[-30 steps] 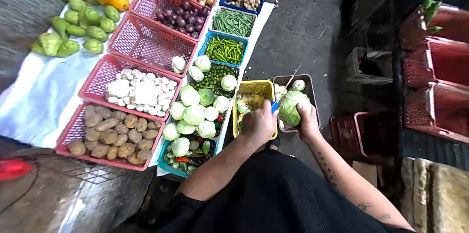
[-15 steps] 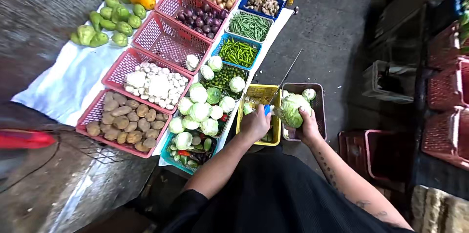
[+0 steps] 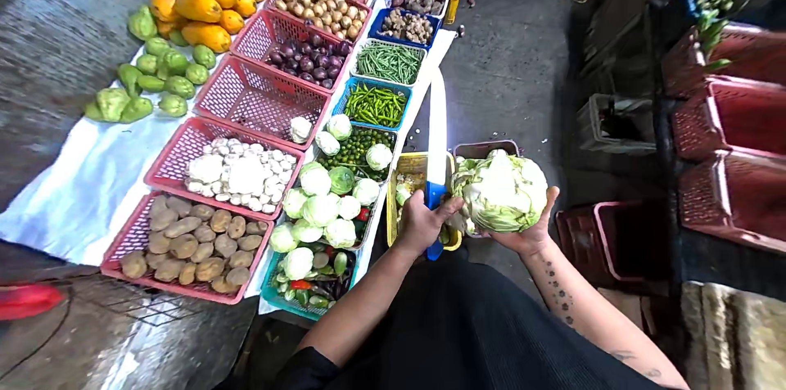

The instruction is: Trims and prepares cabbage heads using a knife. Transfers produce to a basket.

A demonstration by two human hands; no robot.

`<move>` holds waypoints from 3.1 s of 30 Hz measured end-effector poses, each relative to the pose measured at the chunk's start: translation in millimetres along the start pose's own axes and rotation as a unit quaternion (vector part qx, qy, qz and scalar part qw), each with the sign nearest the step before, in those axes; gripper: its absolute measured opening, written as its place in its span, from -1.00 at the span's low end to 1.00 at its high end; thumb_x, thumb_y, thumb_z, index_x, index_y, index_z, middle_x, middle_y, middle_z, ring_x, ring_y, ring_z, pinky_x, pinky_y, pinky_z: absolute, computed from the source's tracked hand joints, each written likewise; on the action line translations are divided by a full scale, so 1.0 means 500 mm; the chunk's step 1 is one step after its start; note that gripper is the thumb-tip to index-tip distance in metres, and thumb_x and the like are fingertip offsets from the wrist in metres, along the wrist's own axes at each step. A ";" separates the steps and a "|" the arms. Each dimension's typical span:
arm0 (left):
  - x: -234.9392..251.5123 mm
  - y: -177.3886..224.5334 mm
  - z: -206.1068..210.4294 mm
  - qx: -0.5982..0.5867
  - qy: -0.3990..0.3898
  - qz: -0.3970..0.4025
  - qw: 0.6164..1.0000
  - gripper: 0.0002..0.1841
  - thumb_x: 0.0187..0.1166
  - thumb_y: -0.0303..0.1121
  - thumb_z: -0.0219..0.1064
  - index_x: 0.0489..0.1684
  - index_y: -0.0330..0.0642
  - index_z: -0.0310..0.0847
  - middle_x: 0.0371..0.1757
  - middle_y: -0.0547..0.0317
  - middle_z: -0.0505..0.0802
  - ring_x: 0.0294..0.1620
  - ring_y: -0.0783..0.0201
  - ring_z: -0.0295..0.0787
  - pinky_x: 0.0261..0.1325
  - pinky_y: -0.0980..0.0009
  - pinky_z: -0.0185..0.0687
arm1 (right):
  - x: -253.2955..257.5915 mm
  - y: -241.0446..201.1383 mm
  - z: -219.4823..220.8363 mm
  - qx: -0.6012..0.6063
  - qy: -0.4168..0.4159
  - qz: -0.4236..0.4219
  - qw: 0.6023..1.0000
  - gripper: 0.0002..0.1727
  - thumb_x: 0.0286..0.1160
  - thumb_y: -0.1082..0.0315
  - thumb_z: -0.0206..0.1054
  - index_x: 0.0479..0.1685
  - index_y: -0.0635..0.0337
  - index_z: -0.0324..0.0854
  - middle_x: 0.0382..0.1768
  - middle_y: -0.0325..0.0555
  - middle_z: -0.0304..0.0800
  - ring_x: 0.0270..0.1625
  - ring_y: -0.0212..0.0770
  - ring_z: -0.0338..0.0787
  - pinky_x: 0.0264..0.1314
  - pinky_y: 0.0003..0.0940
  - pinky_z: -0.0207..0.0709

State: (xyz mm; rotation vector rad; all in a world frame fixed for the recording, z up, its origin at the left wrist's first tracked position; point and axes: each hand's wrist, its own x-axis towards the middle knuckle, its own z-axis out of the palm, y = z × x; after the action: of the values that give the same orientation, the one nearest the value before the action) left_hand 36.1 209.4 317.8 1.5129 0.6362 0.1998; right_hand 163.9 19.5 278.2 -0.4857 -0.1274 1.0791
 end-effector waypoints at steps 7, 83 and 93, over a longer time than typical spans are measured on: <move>0.011 0.048 -0.002 -0.030 -0.018 -0.015 0.999 -0.68 0.40 -0.51 0.55 0.08 -0.34 0.66 -0.19 0.01 0.94 -0.39 0.21 0.88 -0.29 0.30 0.85 | -0.029 -0.040 0.020 -0.275 0.106 -0.051 0.954 0.16 0.02 -0.69 0.31 0.53 0.02 0.35 0.18 -0.17 0.80 0.27 -0.21 0.78 0.37 -0.11 0.69; 0.090 0.123 -0.022 0.171 -0.058 0.069 0.981 -0.64 0.52 -0.18 0.54 0.16 -0.12 0.65 -0.35 0.09 0.85 -0.61 0.20 0.73 -0.53 0.25 0.75 | -0.044 -0.062 0.107 0.032 0.056 -0.058 0.996 -0.01 0.25 -0.69 0.05 0.47 -0.13 0.57 0.24 -0.02 0.80 0.26 -0.06 0.80 0.23 0.03 0.74; 0.023 0.105 -0.015 0.141 -0.044 0.102 0.984 -0.53 0.30 -0.15 0.68 0.07 -0.18 0.68 -0.29 0.23 0.91 -0.49 0.33 0.80 -0.38 0.34 0.82 | -0.032 -0.046 0.049 -0.039 0.225 -0.032 0.973 -0.01 0.48 -0.63 -0.21 0.67 -0.11 0.32 0.42 0.13 0.66 0.40 0.15 0.70 0.36 0.22 0.65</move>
State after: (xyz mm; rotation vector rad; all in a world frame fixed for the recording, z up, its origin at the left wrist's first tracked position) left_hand 55.7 225.7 365.9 1.8517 0.4509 0.2048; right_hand 166.8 4.8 311.9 -0.7804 0.2142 0.8791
